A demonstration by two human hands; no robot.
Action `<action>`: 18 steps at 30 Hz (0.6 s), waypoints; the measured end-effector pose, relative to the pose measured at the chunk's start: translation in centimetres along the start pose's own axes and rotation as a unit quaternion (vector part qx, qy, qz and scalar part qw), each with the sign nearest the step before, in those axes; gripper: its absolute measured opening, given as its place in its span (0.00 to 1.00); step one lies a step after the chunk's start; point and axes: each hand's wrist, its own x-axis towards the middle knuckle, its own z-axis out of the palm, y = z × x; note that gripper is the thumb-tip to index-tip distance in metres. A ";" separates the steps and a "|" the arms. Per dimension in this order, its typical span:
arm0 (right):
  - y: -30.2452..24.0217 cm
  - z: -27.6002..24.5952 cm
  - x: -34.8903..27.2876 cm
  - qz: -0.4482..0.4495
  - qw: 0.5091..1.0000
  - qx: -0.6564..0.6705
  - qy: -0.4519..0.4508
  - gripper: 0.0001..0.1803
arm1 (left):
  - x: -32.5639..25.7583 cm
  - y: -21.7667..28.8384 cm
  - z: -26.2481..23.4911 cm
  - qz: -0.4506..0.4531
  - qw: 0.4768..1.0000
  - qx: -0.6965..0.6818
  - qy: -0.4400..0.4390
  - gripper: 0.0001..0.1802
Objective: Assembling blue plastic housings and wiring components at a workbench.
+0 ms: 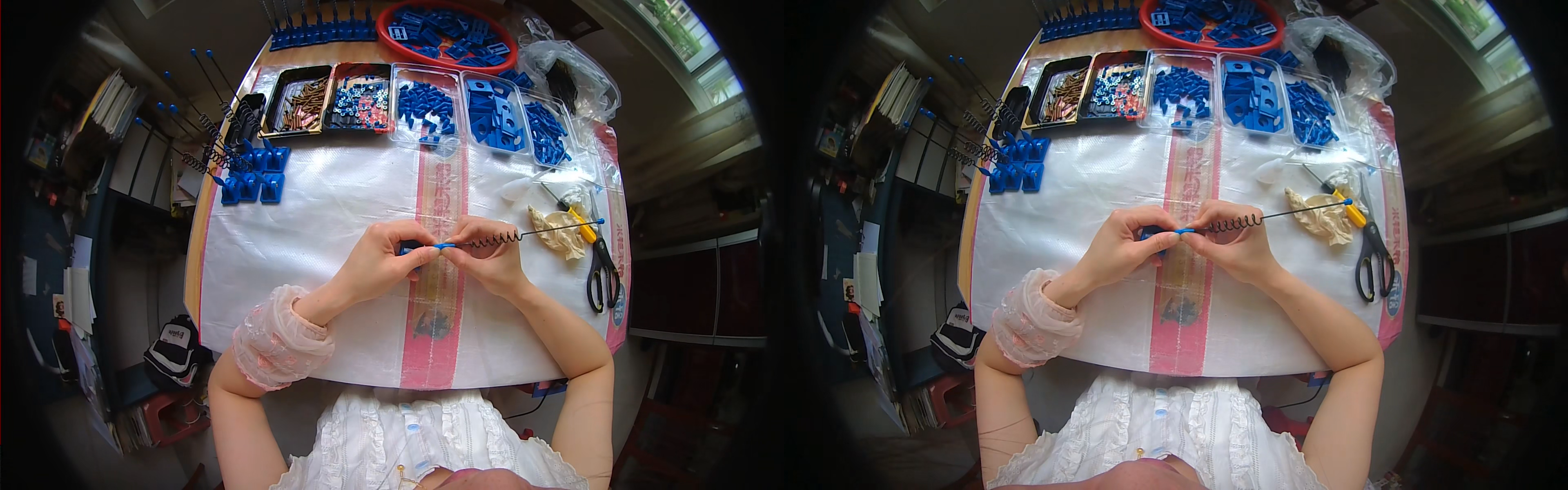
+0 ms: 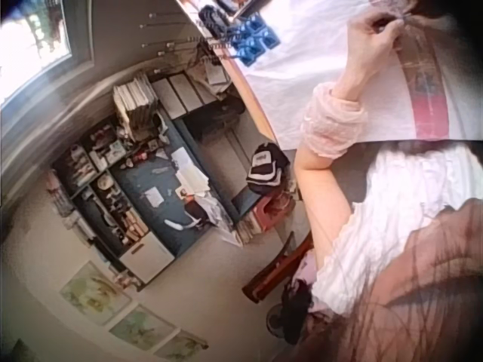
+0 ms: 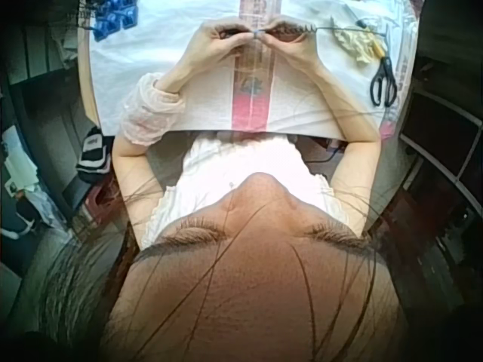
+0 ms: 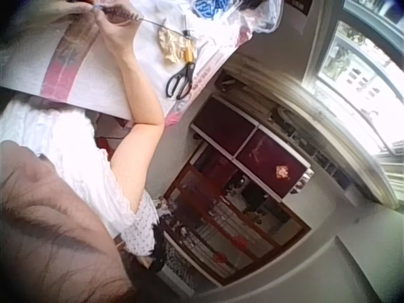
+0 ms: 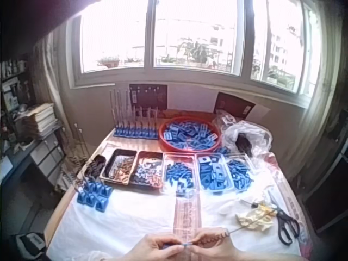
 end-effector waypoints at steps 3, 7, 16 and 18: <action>-0.1 0.0 0.0 0.005 1.000 -0.002 0.000 0.06 | 0.0 -0.2 -0.1 0.006 1.000 0.004 -0.002 0.07; -0.1 0.0 0.0 0.003 1.000 -0.007 -0.003 0.06 | 0.0 -0.1 0.0 0.012 1.000 -0.003 -0.001 0.07; -0.1 0.0 0.0 0.003 1.000 -0.010 -0.001 0.06 | 0.0 -0.1 0.1 0.004 1.000 -0.002 0.000 0.07; -0.3 0.0 0.0 0.013 1.000 -0.007 -0.002 0.06 | -0.1 0.0 0.0 -0.003 1.000 -0.001 -0.003 0.07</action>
